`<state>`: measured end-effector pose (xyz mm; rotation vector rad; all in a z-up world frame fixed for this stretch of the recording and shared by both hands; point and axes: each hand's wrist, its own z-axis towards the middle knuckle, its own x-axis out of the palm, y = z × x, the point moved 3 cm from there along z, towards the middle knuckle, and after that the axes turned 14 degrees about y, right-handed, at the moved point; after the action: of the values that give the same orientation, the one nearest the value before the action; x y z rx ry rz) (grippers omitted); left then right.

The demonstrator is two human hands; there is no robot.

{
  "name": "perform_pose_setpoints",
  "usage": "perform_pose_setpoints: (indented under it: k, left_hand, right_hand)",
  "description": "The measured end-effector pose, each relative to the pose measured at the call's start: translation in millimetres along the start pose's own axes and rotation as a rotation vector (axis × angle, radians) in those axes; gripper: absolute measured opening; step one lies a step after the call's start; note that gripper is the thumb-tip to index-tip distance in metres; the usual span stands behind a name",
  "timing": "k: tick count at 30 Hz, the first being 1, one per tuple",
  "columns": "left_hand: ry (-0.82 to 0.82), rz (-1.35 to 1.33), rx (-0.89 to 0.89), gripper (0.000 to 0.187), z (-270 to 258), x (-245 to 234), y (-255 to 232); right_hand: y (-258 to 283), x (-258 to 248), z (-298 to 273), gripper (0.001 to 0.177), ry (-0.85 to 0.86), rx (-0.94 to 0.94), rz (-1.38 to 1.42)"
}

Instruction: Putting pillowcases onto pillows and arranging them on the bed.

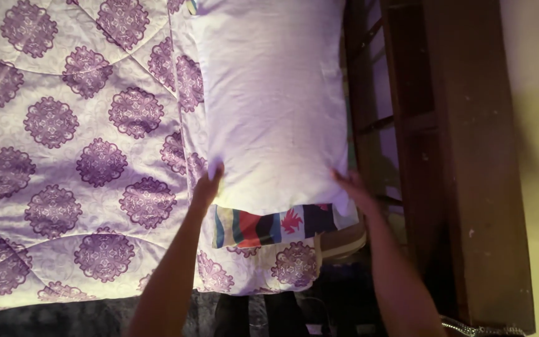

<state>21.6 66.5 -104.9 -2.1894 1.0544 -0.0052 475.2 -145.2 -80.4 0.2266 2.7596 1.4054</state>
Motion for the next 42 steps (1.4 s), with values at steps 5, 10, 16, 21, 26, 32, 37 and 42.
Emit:
perform_pose_setpoints:
  k: [5,10,16,21,26,32,37,42]
  left_hand:
    - [0.036,-0.412,0.007,0.077,-76,0,-4]
    - [0.103,-0.399,0.292,0.07,-80,-7,1]
    - [0.011,-0.082,0.067,0.064,-62,-6,57]
    - [-0.124,-0.106,0.066,0.059,-70,-8,65]
    - [-0.198,-0.096,0.078,0.065,-94,-17,22]
    - [-0.201,0.048,0.077,0.073,-78,-7,-28]
    - [0.133,-0.799,0.324,0.064,-111,14,-58]
    - [0.041,-0.338,0.326,0.058,-107,14,16]
  right_hand:
    - [1,-3,-60,0.04,0.138,0.084,0.161]
    - [37,16,-73,0.037,0.011,0.139,0.185]
    - [-53,-13,-32,0.038,-0.096,0.126,-0.101]
    - [-7,6,-25,0.036,-0.156,-0.079,0.043]
    - [-11,-1,13,0.043,-0.256,-0.086,-0.327]
    - [-34,-18,78,0.031,-0.361,-0.427,-0.053]
    - [16,-8,14,0.028,-0.279,-0.474,0.434]
    - [-45,-16,-12,0.033,-0.227,-0.066,0.136]
